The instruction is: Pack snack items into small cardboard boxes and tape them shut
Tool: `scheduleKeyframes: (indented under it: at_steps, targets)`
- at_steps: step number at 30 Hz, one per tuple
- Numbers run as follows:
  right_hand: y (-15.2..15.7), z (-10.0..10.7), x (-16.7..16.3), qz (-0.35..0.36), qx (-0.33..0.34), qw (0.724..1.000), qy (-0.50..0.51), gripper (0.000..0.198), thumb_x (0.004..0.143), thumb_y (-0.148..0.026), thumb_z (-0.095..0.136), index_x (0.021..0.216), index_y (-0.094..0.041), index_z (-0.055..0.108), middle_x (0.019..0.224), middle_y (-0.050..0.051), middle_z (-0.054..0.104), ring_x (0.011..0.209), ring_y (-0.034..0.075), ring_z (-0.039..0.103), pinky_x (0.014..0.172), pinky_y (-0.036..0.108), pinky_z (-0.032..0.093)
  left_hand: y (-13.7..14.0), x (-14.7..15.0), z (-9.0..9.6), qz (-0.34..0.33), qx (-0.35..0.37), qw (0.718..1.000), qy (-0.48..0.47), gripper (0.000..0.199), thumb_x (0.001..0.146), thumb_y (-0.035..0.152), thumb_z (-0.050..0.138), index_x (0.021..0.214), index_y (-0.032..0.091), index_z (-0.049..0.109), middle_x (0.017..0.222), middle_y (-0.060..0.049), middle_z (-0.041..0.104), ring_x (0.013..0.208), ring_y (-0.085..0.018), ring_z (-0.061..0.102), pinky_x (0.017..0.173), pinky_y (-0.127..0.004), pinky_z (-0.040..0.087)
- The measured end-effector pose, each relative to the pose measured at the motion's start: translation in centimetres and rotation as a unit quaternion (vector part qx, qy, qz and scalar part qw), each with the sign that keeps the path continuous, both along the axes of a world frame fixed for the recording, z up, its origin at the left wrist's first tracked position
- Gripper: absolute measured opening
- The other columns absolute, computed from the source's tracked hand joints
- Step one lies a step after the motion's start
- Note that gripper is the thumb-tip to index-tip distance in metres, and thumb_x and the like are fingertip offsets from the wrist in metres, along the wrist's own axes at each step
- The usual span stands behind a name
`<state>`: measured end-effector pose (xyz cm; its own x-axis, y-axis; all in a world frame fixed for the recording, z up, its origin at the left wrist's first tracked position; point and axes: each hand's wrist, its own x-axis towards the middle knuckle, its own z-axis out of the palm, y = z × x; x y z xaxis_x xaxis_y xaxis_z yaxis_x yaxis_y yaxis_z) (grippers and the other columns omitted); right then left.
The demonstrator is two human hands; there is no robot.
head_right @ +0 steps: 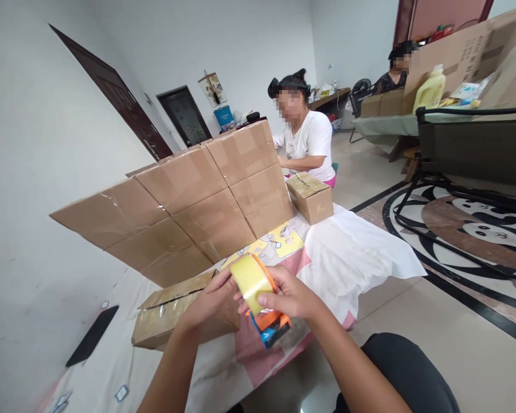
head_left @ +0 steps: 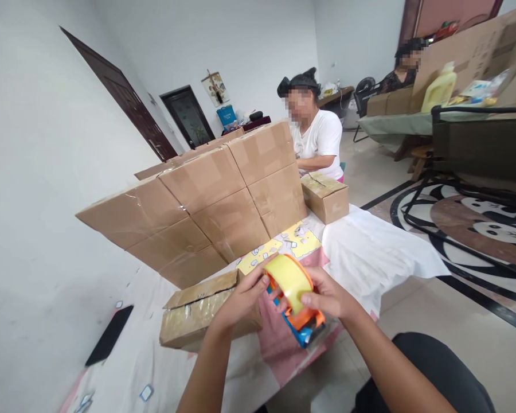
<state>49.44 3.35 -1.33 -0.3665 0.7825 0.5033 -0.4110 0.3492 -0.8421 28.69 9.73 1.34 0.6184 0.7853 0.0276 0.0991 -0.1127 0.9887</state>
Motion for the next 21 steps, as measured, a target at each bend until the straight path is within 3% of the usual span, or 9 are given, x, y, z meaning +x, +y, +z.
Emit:
scheduleKeyframes:
  at_steps: [3,6,10,15,18,21]
  targets:
    - [-0.7,0.4,-1.1,-0.122,0.044,0.991,-0.023,0.029,0.093,-0.043,0.063,0.084,-0.017,0.069,0.075,0.005,0.069,0.062,0.015,0.065,0.058,0.024,0.052,-1.1,0.7,-1.2,0.124,0.087,0.987,-0.053,0.046,0.090,0.051,0.066,0.129,0.026,0.067,0.128,-0.009,0.069,0.130,-0.025,0.057,0.115,-0.042,0.040]
    - [-1.0,0.5,-2.2,-0.121,-0.015,0.992,0.009,0.035,0.095,-0.050,0.059,0.085,-0.018,0.068,0.071,0.004,0.068,0.058,0.015,0.063,0.051,0.024,0.048,-1.7,0.7,-2.7,0.218,0.132,0.963,-0.093,0.041,0.090,0.053,0.066,0.118,0.023,0.071,0.125,-0.010,0.071,0.123,-0.026,0.062,0.110,-0.042,0.045]
    - [-1.2,0.8,-2.8,-0.028,-0.092,0.993,0.068,0.049,0.091,-0.065,0.058,0.094,-0.017,0.070,0.068,0.005,0.068,0.057,0.018,0.064,0.053,0.028,0.051,-1.6,-0.4,-3.7,0.209,0.100,0.969,-0.081,0.039,0.088,0.056,0.068,0.105,0.022,0.076,0.113,-0.009,0.075,0.113,-0.026,0.067,0.103,-0.040,0.049]
    - [-1.3,1.3,-2.7,0.063,-0.097,0.988,0.105,0.059,0.088,-0.074,0.052,0.096,-0.018,0.070,0.066,0.007,0.069,0.056,0.020,0.063,0.054,0.030,0.050,-1.3,-0.8,-2.6,0.135,0.059,0.979,-0.138,0.043,0.075,0.059,0.079,0.093,0.020,0.076,0.104,-0.009,0.074,0.107,-0.026,0.067,0.097,-0.039,0.051]
    - [-1.4,0.8,-2.6,0.063,-0.100,0.987,0.112,0.059,0.086,-0.074,0.055,0.097,-0.018,0.069,0.067,0.007,0.070,0.058,0.021,0.064,0.055,0.031,0.050,-1.5,-0.4,-2.3,0.159,0.098,0.971,-0.148,0.036,0.077,0.055,0.078,0.083,0.020,0.071,0.097,-0.007,0.071,0.101,-0.023,0.065,0.095,-0.036,0.050]
    - [-1.3,0.0,-2.6,-0.022,-0.104,0.991,0.083,0.063,0.084,-0.077,0.055,0.098,-0.018,0.069,0.067,0.007,0.068,0.059,0.022,0.064,0.055,0.032,0.050,-2.3,0.4,-2.2,0.211,0.154,0.961,-0.090,0.038,0.087,0.054,0.068,0.072,0.020,0.064,0.093,-0.006,0.066,0.095,-0.022,0.062,0.091,-0.035,0.050]
